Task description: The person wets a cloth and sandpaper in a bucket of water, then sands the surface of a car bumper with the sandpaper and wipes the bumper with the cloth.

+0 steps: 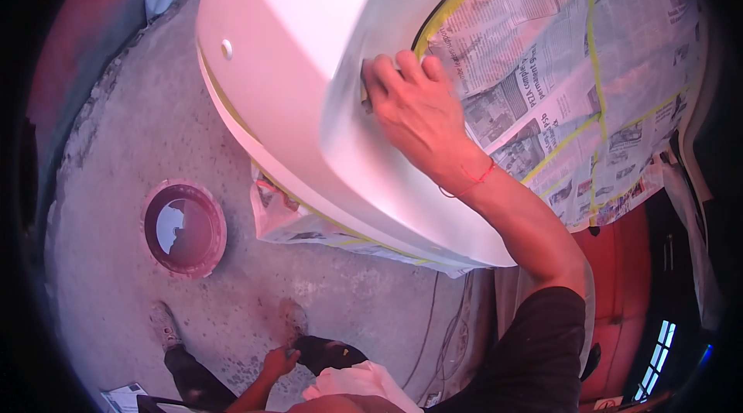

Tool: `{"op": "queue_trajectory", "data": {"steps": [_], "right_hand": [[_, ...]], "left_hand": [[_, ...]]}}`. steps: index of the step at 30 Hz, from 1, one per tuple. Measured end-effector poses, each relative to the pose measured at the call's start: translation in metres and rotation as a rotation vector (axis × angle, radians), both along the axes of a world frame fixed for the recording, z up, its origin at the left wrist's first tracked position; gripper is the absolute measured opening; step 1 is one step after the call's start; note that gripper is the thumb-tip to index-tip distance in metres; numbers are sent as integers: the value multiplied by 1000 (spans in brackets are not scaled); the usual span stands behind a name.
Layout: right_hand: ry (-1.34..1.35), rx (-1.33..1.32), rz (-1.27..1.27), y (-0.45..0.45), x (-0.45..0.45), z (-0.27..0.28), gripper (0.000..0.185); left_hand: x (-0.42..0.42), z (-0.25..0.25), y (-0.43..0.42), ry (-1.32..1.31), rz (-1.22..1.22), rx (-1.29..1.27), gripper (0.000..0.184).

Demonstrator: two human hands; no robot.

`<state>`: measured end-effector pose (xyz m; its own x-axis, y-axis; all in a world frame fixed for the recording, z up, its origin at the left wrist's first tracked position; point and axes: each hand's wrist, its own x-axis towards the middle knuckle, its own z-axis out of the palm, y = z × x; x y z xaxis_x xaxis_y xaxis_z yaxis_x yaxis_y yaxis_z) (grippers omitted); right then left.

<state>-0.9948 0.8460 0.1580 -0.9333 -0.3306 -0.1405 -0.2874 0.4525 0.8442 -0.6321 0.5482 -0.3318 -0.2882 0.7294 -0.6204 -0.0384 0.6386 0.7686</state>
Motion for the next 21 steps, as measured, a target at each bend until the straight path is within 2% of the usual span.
{"op": "queue_trajectory", "data": {"steps": [2, 3, 6, 7, 8, 10, 13, 17, 19, 21], "right_hand": [[238, -41, 130, 2, -8, 14, 34], [310, -62, 106, -1, -15, 21, 38], [362, 20, 185, 7, -32, 28, 40], [288, 2, 67, 8, -28, 16, 37], [287, 2, 67, 12, -20, 4, 37], [120, -9, 40, 17, -3, -18, 34], [24, 68, -7, 9, 11, -20, 33], [32, -50, -7, -8, 0, 5, 31], [273, -130, 124, -7, -12, 15, 32], [257, -88, 77, 1, -14, 0, 33]], "left_hand": [[1, 0, -2, 1, 16, -4, 58], [0, 0, -3, -1, 24, 6, 58], [0, 4, -5, -6, 14, 19, 57], [-1, 5, -4, -1, 6, 18, 57], [-1, 4, -4, -2, 6, 18, 57], [1, 1, -3, 20, 5, 6, 57], [-7, 7, -3, -5, -6, -7, 58], [-7, 7, -2, -9, 6, 0, 58], [-9, 7, -3, 7, 25, 13, 58], [-11, 13, -5, -2, 26, 13, 58]]}}
